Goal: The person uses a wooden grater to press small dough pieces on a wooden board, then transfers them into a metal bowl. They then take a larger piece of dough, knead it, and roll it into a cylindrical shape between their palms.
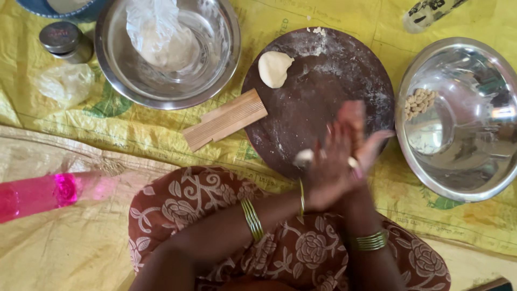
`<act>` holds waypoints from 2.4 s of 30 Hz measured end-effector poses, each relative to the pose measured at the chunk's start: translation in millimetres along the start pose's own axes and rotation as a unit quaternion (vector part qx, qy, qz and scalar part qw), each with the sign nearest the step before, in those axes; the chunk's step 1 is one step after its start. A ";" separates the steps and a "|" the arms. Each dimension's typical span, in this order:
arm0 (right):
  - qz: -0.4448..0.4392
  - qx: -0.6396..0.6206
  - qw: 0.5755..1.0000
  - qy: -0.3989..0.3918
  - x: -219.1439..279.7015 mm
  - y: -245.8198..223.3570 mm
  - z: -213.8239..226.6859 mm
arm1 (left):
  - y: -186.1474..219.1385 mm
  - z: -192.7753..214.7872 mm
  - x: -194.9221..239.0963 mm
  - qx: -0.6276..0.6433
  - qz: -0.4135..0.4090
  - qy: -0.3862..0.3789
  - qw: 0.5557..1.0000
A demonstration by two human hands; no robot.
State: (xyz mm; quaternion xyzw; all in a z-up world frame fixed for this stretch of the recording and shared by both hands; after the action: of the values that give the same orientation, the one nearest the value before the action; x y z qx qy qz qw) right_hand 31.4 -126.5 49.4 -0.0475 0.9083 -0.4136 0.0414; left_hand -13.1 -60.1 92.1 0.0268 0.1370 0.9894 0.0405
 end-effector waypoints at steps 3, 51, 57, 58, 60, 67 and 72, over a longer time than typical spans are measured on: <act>0.039 0.119 0.992 0.020 -17.0 -33.4 19.5 | 18.0 -7.3 39.0 0.461 -0.050 -0.162 0.871; 0.015 0.247 0.951 -0.184 28.2 28.7 -75.9 | -87.0 -6.1 -30.6 0.567 0.082 0.171 0.801; 0.078 0.179 0.979 -0.060 -12.1 0.8 -8.3 | -2.0 -13.0 44.0 0.496 -0.054 -0.101 0.861; 0.081 0.193 0.977 -0.023 -15.6 -0.6 2.4 | 3.0 -18.7 50.7 0.488 -0.052 -0.149 0.858; 0.065 0.184 0.981 0.002 -19.6 2.1 14.6 | 6.4 -24.7 49.9 0.489 -0.043 -0.195 0.849; -0.028 0.137 0.988 -0.066 29.0 55.1 -7.6 | -26.4 14.7 -19.0 0.828 0.144 0.077 0.537; -0.056 0.130 0.981 -0.134 54.7 73.3 -43.9 | -123.9 14.6 -60.8 0.555 0.153 0.142 0.805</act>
State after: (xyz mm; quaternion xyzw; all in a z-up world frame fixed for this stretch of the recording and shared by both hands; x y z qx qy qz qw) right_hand -31.7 -52.4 20.7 -0.1471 0.8287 -0.5200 0.1456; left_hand 57.4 57.4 69.7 -0.0759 0.6609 0.7308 -0.1530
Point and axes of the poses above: each hand's wrist, its own x-axis away from the middle knuckle, its own z-axis out of the back of the hand, y = z × x, the point moved 6 cm from there along -x, towards the middle knuckle, and after that the axes turned 12 degrees about z, right-handed, at the moved point
